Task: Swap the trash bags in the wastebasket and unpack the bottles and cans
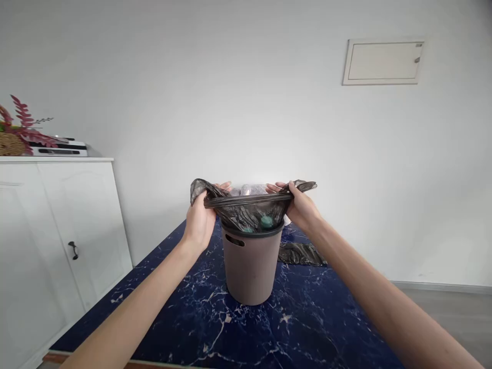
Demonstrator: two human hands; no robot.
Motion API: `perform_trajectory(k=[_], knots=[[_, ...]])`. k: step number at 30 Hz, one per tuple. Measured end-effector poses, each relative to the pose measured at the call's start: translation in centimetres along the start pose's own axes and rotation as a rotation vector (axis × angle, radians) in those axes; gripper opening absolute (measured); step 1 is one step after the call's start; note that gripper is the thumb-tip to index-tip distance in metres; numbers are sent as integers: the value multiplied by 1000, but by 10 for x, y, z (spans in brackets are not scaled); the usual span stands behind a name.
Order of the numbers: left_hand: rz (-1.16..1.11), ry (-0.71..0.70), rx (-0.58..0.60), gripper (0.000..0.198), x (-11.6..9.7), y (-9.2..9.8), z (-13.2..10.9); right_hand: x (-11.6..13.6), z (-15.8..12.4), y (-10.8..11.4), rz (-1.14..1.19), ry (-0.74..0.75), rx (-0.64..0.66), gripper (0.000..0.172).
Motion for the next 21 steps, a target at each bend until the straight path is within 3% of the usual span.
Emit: perform_trajectory(k=[5, 12, 14, 17, 21], knots=[[-300, 133, -158, 28, -10, -17, 13, 11, 8, -8, 197, -54, -42, 33], [-349, 174, -182, 29, -12, -38, 28, 32, 23, -32, 50, -2, 92, 41], [-285, 188, -71, 27, -8, -46, 25, 35, 24, -39, -9, -5, 111, 44], [-113, 190, 218, 19, -5, -60, 16, 36, 18, -50, -111, -9, 139, 47], [106, 130, 502, 28, -13, -70, 5, 40, 4, -65, -596, 148, 217, 51]])
Point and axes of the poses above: each hand's wrist, its own z-axis towards the middle knuckle, its own y-axis out of the back of the hand, x = y × z, the point moved 5 cm from there along z, towards the middle knuckle, and after that the axes turned 5 degrees about -z, right-handed, at the moved point
